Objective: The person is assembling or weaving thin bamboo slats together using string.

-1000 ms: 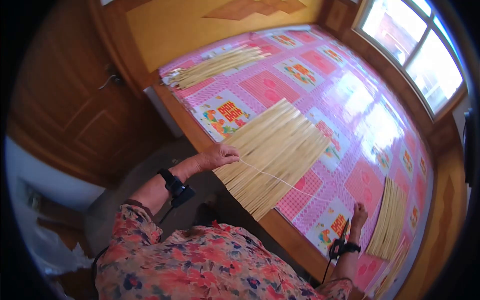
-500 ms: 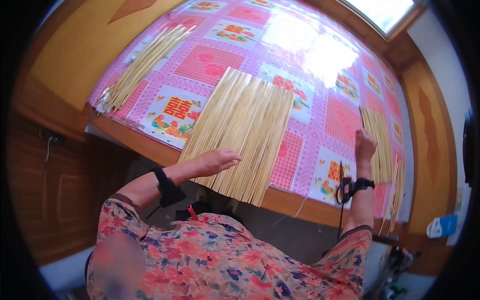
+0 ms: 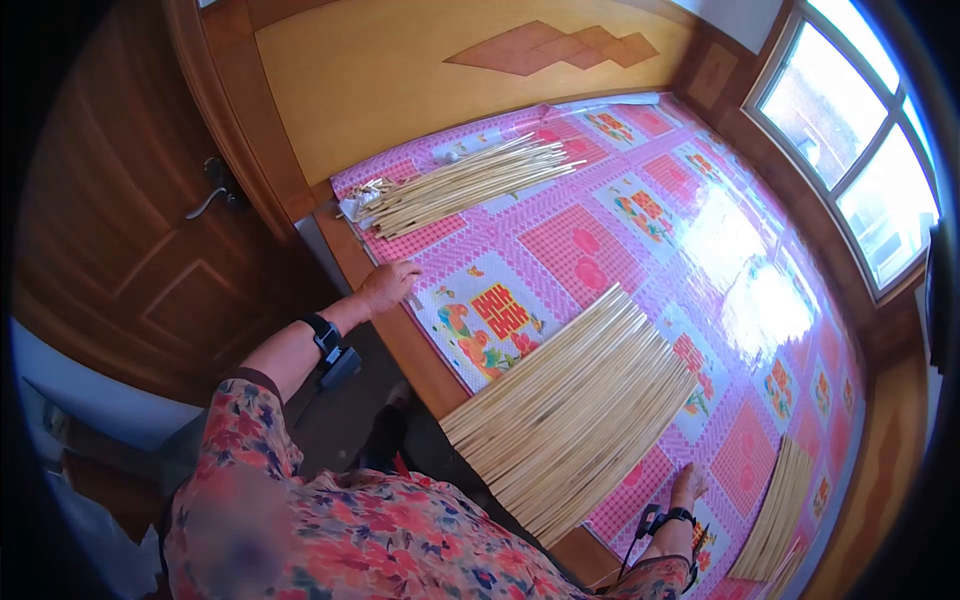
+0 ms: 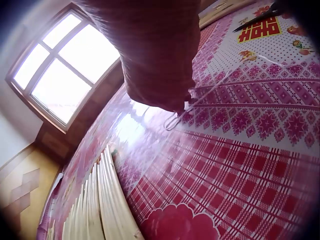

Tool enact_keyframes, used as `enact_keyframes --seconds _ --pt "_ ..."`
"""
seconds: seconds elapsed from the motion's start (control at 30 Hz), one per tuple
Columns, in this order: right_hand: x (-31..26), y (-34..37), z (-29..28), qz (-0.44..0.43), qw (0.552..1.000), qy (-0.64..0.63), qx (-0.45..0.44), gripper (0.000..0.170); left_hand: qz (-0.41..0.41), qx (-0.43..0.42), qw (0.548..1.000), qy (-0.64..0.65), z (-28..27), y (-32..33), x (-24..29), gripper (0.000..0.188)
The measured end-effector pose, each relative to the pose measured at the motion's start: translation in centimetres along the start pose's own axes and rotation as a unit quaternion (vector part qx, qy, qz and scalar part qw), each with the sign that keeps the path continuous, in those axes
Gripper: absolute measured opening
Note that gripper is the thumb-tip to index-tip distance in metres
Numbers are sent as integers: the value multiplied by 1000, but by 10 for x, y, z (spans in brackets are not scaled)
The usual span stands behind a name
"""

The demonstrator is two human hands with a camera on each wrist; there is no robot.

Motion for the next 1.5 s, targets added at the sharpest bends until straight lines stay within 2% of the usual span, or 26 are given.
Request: enact_keyframes --seconds 0.03,0.1,0.13,0.2,0.23,0.27,0.33,0.37,0.47,0.57,0.63,0.73,0.8,0.87,0.97,1.03,1.07,1.13,1.17,1.23,1.33,1.37,1.4,1.47,1.5 --pt "-7 1 -7 -1 1000 5 1 16 14 42 999 -6 -10 -16 -14 22" --pt "-17 12 -30 41 998 2 -55 23 42 100 994 -8 -19 -53 -53 24" --pt "-33 14 -48 46 997 8 -53 23 44 98 994 0 -23 -73 -66 24" --pt "-75 17 -85 66 995 -63 -31 33 79 114 988 -66 -30 -118 -83 27" --pt "-101 21 -97 56 992 -109 -10 34 34 56 995 -78 -23 -139 -103 35" --pt "-134 26 -115 5 992 -126 11 34 34 52 996 -67 -20 -157 -114 35" --pt "-212 37 -157 -78 983 -162 37 32 -6 13 985 -171 -9 -194 -139 48" --pt "-249 42 -177 -111 977 -178 43 32 -62 -19 987 -149 -2 -208 -150 58" --pt "-342 61 -211 -208 951 -229 29 33 -95 -83 979 -159 1 -235 -159 58" --pt "-410 80 -231 -294 930 -222 0 32 -126 -117 970 -170 16 -248 -178 62" --pt "-438 90 -231 -320 916 -242 -17 31 -121 -111 971 -174 26 -246 -181 65" --pt "-462 92 -225 -331 913 -237 -38 30 -89 -87 979 -162 38 -246 -185 69" --pt "-471 90 -220 -331 915 -226 -54 30 -98 -132 977 -132 35 -242 -179 69" --pt "-476 86 -215 -320 916 -227 -83 28 -88 -139 976 -142 29 -244 -178 69" --pt "-484 81 -218 -311 918 -226 -97 28 -66 -126 977 -157 24 -253 -174 63" --pt "-488 78 -219 -311 916 -235 -100 28 -57 -102 977 -177 20 -269 -176 46" --pt "-491 76 -220 -312 913 -245 -101 27 -54 -103 977 -177 18 -280 -178 46" --pt "-494 74 -223 -304 912 -257 -99 27 -28 -109 983 -143 16 -306 -181 31" --pt "-496 74 -224 -301 910 -268 -97 27 -25 -111 983 -141 22 -316 -189 31" --pt "-497 74 -222 -292 911 -272 -103 27 111 14 990 -81 21 -334 -181 27" --pt "-498 74 -224 -276 914 -277 -108 27 78 -34 991 -103 40 -357 -192 27" --pt "-498 74 -227 -277 910 -288 -110 27 73 -86 988 -102 48 -362 -197 30" --pt "-498 73 -227 -278 906 -300 -112 28 78 -86 988 -99 51 -365 -198 30" --pt "-496 71 -221 -273 910 -294 -107 28 30 -123 989 -83 63 -367 -209 31" --pt "-494 70 -218 -260 913 -294 -110 26 38 -84 992 -85 64 -369 -213 28"
Point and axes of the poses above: each hand's wrist, its own y-axis away from the middle knuckle, its own z-axis out of the palm, x = y × z, the point moved 6 cm from there along -y, towards the middle knuckle, and after that the axes turned 2 degrees about x, right-handed, at the moved point
